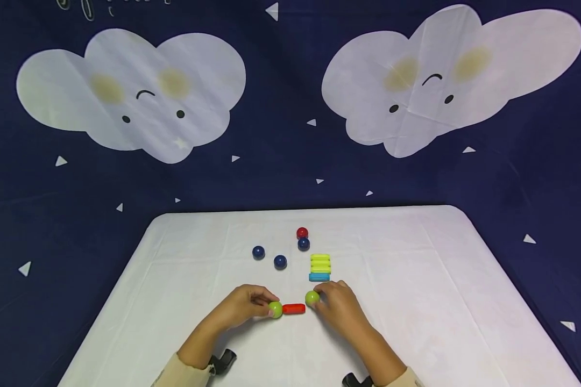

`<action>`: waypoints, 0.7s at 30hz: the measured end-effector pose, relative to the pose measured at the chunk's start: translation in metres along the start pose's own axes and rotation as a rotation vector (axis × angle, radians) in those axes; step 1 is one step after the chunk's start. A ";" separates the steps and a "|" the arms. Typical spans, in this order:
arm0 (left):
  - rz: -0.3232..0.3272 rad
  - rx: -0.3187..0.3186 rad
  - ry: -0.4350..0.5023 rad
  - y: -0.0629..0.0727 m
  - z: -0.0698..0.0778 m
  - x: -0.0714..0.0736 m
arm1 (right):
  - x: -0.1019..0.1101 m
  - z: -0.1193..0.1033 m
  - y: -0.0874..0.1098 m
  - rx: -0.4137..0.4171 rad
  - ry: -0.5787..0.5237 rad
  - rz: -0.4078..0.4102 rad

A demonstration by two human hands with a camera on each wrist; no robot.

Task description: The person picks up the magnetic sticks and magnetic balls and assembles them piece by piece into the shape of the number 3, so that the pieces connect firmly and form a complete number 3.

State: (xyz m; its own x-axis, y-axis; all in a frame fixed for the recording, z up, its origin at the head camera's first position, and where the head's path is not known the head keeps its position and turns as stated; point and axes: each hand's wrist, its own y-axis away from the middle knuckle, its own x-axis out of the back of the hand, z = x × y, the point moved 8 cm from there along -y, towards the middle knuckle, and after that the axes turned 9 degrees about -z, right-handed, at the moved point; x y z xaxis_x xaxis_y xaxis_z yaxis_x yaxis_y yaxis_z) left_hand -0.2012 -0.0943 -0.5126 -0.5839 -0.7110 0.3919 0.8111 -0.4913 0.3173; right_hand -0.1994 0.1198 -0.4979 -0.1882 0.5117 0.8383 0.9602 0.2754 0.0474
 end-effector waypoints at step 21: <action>-0.005 0.006 0.003 0.001 0.002 -0.001 | -0.003 0.003 0.016 -0.025 -0.069 -0.052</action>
State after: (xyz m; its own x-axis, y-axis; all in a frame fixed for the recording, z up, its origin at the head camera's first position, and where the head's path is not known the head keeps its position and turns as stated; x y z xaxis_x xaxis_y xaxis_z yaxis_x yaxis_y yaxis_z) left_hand -0.2002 -0.0932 -0.5114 -0.5876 -0.7103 0.3876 0.8081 -0.4916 0.3244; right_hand -0.1842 0.1256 -0.5015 -0.2507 0.5526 0.7948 0.9534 0.2833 0.1038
